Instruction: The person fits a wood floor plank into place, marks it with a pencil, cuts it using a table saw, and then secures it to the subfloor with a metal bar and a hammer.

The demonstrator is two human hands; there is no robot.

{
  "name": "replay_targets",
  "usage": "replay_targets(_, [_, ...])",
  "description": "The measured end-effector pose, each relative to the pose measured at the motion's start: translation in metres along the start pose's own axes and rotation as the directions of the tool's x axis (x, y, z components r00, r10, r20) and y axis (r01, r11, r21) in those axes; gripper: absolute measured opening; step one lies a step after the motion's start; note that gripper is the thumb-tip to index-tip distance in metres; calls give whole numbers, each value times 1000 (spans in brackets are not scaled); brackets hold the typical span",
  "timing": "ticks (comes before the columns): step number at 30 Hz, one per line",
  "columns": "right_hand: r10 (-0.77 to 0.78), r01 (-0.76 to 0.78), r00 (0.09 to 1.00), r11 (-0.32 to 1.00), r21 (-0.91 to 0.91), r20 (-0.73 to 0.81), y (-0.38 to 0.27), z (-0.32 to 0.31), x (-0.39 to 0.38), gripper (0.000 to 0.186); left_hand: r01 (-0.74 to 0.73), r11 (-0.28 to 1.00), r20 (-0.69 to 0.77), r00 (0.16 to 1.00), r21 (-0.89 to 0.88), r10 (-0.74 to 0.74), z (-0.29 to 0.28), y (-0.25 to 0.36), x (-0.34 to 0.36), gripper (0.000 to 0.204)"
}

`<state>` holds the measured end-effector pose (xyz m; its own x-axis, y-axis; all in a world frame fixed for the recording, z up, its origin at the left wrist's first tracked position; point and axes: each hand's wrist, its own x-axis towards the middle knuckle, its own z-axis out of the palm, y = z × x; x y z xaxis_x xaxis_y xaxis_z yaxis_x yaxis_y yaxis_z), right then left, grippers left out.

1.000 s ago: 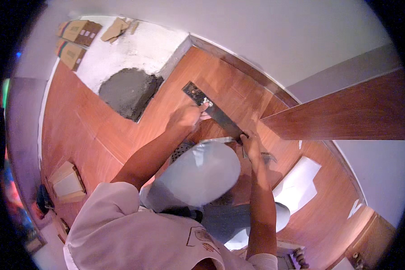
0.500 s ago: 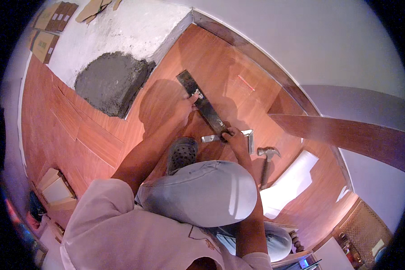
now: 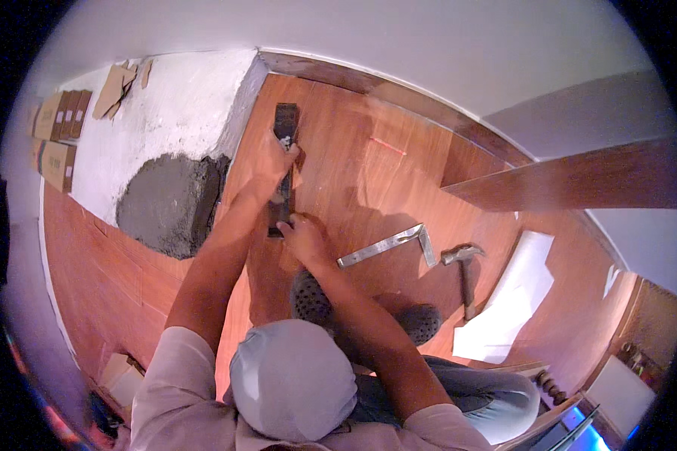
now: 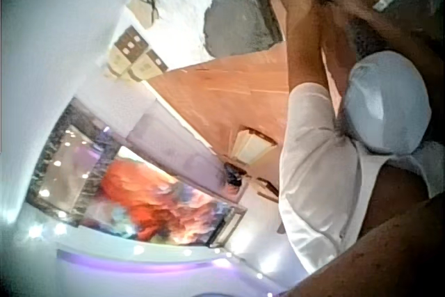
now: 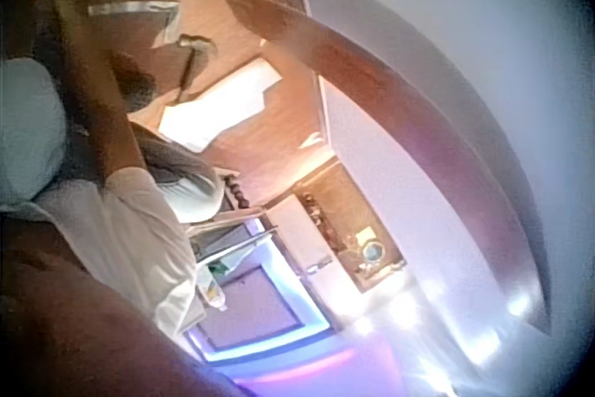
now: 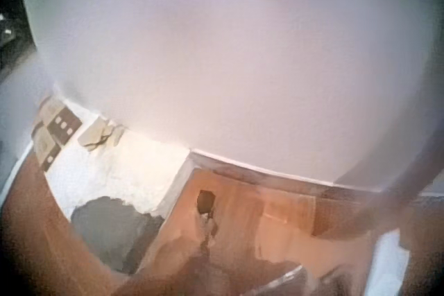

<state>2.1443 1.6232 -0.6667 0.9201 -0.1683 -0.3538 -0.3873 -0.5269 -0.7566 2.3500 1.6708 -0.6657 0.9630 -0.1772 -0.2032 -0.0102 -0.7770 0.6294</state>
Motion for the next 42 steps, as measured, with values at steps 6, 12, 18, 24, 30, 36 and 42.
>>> replay_targets(6, [108, -118, 991, 984, 131, 84, -41, 9, 42, 36, -209, 900, 117, 977, 383, 177, -14, -16, 47, 64])
replay_targets(12, [-74, 86, 959, 996, 34, -273, -23, 54, 88, 33, -333, 831, 144, 943, 446, 300, -3, -9, 84, 59])
replay_targets(18, [-66, 71, 992, 997, 41, -111, -34, 35, 104, 33, -247, 840, 122, 969, 483, 214, -1, -2, 94, 62])
replay_targets(24, [-65, 63, 992, 998, -21, -107, -37, 37, 121, 31, -331, 826, 110, 942, 457, 317, 2, -6, 90, 77])
replay_targets(30, [16, -19, 1000, 992, -122, -25, -48, 20, 124, 38, -291, 804, 111, 955, 519, 274, 5, 7, 87, 79])
replay_targets(36, [54, -55, 997, 998, 10, 56, -34, 21, 133, 52, -263, 584, 175, 963, 768, 203, 19, 11, 96, 82])
replay_targets(42, [181, -184, 967, 983, -2, 179, -48, 2, 133, 55, -265, 570, 139, 957, 778, 255, 22, 3, 97, 81])
